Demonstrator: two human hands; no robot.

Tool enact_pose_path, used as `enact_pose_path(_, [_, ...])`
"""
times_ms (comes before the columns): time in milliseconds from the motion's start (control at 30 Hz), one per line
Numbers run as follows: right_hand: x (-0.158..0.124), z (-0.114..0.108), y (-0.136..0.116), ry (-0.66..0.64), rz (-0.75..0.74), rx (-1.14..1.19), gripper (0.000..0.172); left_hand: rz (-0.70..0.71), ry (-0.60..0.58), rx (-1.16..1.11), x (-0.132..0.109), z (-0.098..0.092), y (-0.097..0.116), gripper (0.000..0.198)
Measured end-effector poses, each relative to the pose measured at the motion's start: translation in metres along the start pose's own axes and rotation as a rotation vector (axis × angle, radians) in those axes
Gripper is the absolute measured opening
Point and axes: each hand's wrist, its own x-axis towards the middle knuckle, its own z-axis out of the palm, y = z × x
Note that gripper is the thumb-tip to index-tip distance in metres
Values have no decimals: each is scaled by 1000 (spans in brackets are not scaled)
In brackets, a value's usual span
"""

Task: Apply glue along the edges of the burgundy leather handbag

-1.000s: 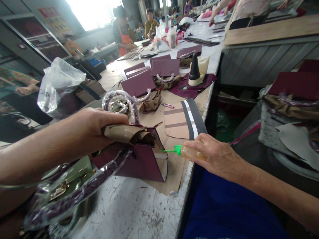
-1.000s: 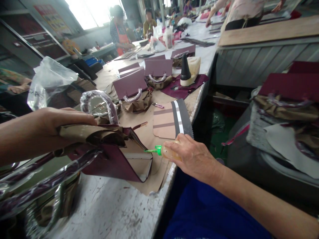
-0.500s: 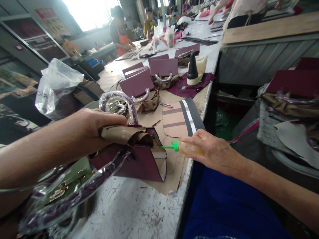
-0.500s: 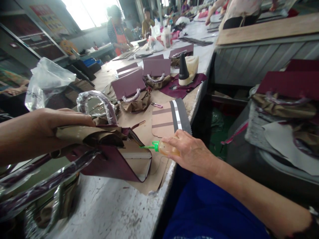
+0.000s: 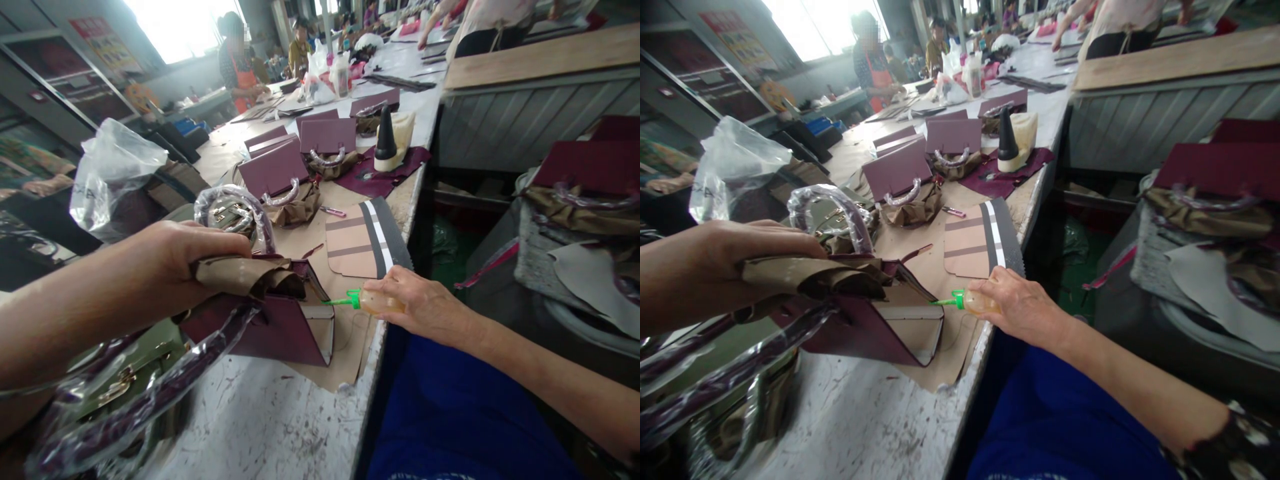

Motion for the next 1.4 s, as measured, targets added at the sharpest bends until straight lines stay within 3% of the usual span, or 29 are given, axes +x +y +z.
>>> enact_pose_path(167, [0,5,2,-40,13,28,42,129,-32,1,-9,2,-9,23])
enact_pose_path(267, [0,5,1,-55,29,39,40,234,45,122,-20,5,-13,23])
enact_pose_path(600, [1,3,-3,-111,19,46,43,365,175,263,-46,20,11,20])
enact_pose_path(1033, [-5,3,-8,-109,32,30,44,244,128,233,-63,33,20,23])
enact_pose_path(1267, [-15,3,-13,-218,-29,136,47,245,106,283,-71,40,24,19])
enact_pose_path(1400, [-16,8,-10,-115,-21,74,46,244,65,303,-79,44,24,19])
